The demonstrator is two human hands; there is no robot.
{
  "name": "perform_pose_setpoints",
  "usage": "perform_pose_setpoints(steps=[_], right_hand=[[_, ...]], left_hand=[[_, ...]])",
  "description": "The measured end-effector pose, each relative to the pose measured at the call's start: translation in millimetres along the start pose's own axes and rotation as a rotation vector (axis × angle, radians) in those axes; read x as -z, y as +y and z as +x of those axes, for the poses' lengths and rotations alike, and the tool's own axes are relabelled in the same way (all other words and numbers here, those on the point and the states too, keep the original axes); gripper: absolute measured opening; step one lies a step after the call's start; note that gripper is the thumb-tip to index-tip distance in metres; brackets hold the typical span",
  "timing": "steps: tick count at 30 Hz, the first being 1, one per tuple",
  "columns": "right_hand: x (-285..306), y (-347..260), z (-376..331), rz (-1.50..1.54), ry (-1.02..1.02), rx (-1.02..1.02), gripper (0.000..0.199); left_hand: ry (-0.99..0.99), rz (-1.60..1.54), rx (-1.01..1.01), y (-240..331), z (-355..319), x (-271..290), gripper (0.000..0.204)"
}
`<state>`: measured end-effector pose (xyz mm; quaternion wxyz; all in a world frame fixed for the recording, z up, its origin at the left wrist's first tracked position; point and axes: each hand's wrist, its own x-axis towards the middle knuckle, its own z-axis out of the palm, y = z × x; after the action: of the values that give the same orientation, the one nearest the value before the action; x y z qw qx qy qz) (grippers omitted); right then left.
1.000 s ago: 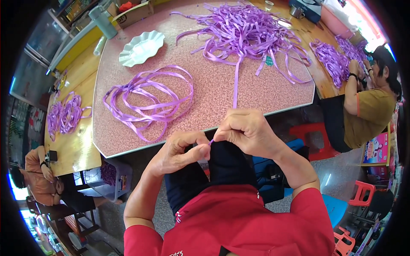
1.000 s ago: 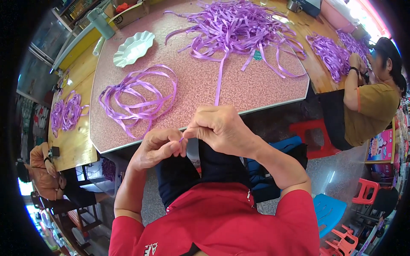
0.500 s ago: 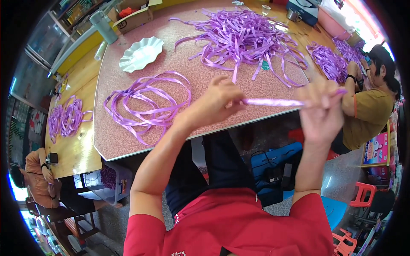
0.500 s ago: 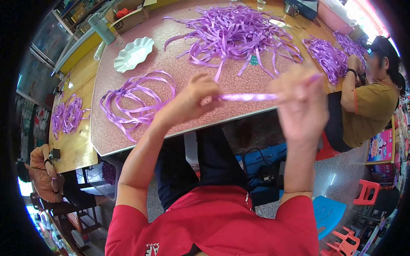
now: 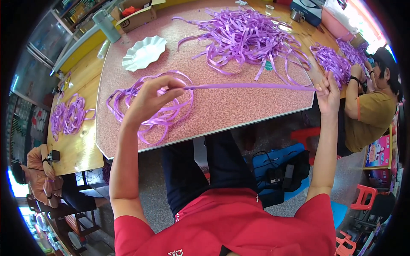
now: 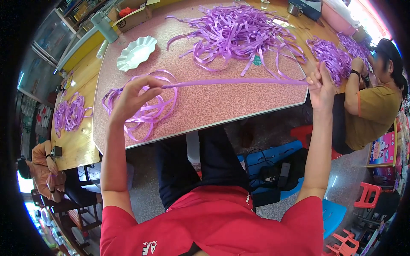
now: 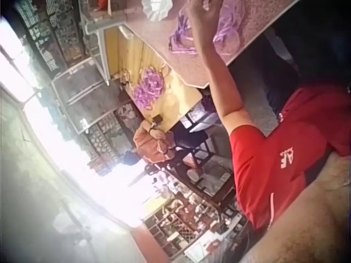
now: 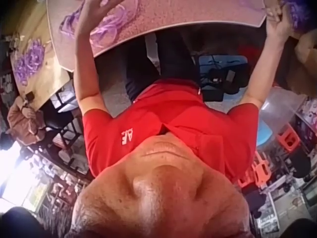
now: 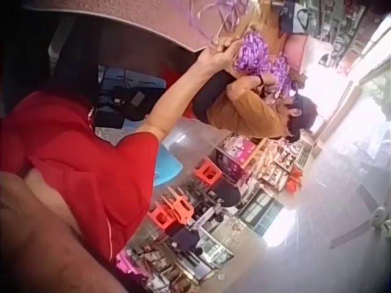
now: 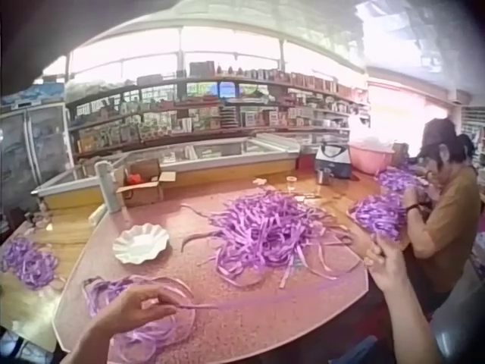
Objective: Braiding and tying knots in long purple decorative ribbons at a workshop table.
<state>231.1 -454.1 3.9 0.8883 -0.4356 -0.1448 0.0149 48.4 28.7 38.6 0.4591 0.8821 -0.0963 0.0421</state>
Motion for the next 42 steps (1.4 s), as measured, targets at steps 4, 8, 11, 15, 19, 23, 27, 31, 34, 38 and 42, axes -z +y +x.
perform_pose_setpoints(steps=[4,8,11,15,19,23,27,31,34,38,42], right_hand=[[-15,23,26,-0.105,-0.021,-0.069,0.022],[0,34,56,-0.339,0.131,-0.07,0.022],[-7,40,67,-1.0,0.229,-0.153,0.027],[-137,90,8,-1.351,-0.158,0.621,0.034],[-239,118,-80,-0.925,-0.758,0.38,0.035],[-249,112,-95,-0.746,-0.766,-0.166,0.025],[-244,106,-91,-0.752,-0.708,-0.217,0.016],[-241,111,-92,-0.689,-0.658,-0.37,0.015],[-253,113,-101,-0.384,-0.441,-0.495,0.013],[-246,113,-103,-0.82,-0.743,-0.253,0.012],[-235,117,-101,-0.923,-0.693,0.01,0.009]], left_hand=[[0.097,0.025,0.013,-18,-41,9,0.015],[0.212,-0.041,0.158,-31,-76,22,0.013],[0.25,-0.068,0.179,-21,-84,19,0.013],[0.183,-0.017,0.042,8,-77,-8,0.014],[0.057,-0.135,0.04,26,-58,-35,0.016],[0.128,-0.423,0.158,26,-58,-41,0.022],[0.144,-0.593,0.228,12,-65,-35,0.026],[0.139,-0.572,0.215,12,-67,-42,0.023],[0.134,-0.53,0.22,13,-63,-53,0.027],[0.105,-0.475,0.235,16,-59,-54,0.03],[0.181,-0.517,0.213,11,-61,-54,0.037]])
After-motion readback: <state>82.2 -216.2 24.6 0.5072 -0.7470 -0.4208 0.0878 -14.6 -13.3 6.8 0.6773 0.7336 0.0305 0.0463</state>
